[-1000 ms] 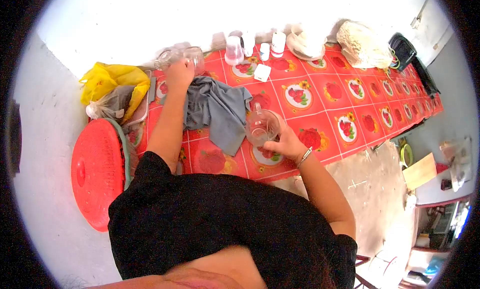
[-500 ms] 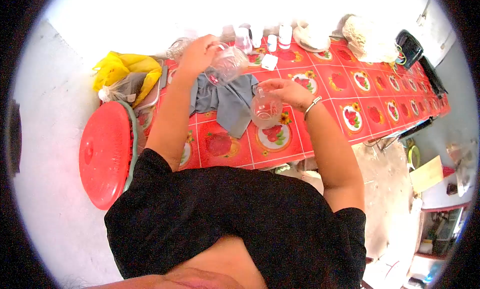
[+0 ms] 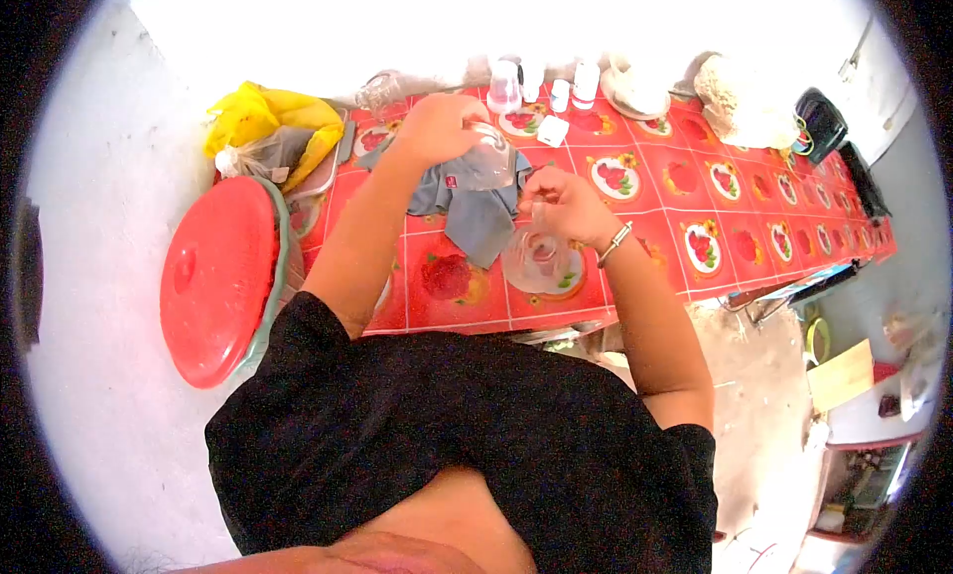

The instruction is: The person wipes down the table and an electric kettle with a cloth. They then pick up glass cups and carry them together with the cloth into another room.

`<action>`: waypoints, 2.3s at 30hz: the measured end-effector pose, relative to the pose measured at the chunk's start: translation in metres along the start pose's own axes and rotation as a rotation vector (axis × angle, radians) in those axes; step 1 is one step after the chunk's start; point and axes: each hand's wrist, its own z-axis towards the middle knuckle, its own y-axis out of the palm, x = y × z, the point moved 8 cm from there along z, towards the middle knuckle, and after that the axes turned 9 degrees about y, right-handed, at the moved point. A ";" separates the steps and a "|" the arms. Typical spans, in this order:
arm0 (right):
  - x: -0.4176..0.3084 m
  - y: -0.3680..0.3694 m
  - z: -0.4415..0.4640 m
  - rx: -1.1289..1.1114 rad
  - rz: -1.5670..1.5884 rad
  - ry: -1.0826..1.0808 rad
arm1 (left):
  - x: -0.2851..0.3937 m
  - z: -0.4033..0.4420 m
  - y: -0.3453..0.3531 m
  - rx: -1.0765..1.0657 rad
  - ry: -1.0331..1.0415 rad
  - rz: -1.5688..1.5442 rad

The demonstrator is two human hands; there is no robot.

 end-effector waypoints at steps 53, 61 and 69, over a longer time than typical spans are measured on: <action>-0.018 -0.029 -0.065 0.754 -0.782 -0.013 | -0.324 -0.035 -0.014 0.149 -0.695 0.050; -0.017 -0.025 -0.059 0.790 -0.834 0.026 | -0.262 -0.035 -0.035 0.169 -0.664 0.047; -0.029 -0.020 -0.057 0.778 -0.846 -0.047 | -0.146 0.023 -0.046 0.125 -0.238 0.048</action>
